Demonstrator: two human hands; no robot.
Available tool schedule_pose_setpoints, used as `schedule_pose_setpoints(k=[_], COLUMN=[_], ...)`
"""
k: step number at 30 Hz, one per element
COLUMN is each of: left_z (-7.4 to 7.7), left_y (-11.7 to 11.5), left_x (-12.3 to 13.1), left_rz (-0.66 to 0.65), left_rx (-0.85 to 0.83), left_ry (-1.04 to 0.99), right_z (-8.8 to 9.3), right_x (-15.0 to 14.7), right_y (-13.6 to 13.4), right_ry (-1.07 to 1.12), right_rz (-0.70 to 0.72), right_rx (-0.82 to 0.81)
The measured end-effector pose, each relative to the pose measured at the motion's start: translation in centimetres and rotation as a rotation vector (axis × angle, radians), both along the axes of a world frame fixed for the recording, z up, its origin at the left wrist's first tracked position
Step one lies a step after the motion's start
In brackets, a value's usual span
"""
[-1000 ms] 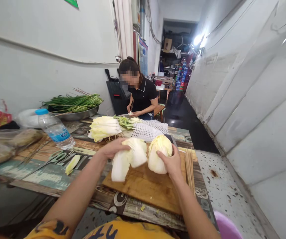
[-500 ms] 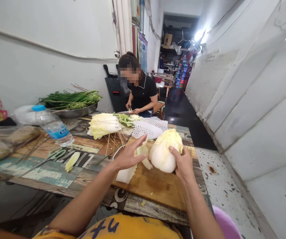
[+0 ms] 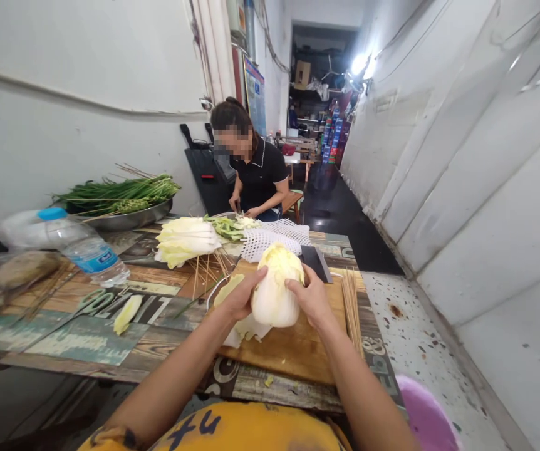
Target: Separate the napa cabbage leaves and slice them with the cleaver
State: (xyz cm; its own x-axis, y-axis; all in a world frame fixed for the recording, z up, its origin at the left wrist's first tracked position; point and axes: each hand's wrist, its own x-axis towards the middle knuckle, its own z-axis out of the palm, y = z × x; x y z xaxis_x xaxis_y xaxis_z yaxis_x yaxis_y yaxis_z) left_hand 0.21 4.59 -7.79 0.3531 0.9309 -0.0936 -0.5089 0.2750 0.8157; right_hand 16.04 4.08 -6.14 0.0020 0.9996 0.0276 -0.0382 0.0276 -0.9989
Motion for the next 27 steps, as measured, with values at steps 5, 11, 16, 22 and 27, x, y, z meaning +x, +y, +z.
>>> schedule_pose_setpoints(k=[5,11,16,22,27], left_z=[0.2,0.7,0.9,0.0,-0.5], left_y=[-0.8,-2.4,-3.3,-3.1,-3.3], left_x=[-0.3,-1.0,-1.6,-3.0,-4.2], left_rz=[0.077,0.205,0.109,-0.133,-0.211], left_rx=[-0.007,0.099,0.067,-0.189,-0.225], left_ry=[0.059,0.241,0.029,-0.25,-0.421], right_z=[-0.8,-0.3,0.2,0.6,-0.3], right_x=[-0.1,0.5,1.3,2.0,2.3], right_y=[0.6,-0.1,-0.6,0.3,1.5], right_ry=[-0.094,-0.12,-0.08,-0.069,-0.24], right_rz=[-0.043,-0.042,0.021,0.054,-0.097], right_rx=[0.005,-0.018,-0.118,-0.16,-0.066])
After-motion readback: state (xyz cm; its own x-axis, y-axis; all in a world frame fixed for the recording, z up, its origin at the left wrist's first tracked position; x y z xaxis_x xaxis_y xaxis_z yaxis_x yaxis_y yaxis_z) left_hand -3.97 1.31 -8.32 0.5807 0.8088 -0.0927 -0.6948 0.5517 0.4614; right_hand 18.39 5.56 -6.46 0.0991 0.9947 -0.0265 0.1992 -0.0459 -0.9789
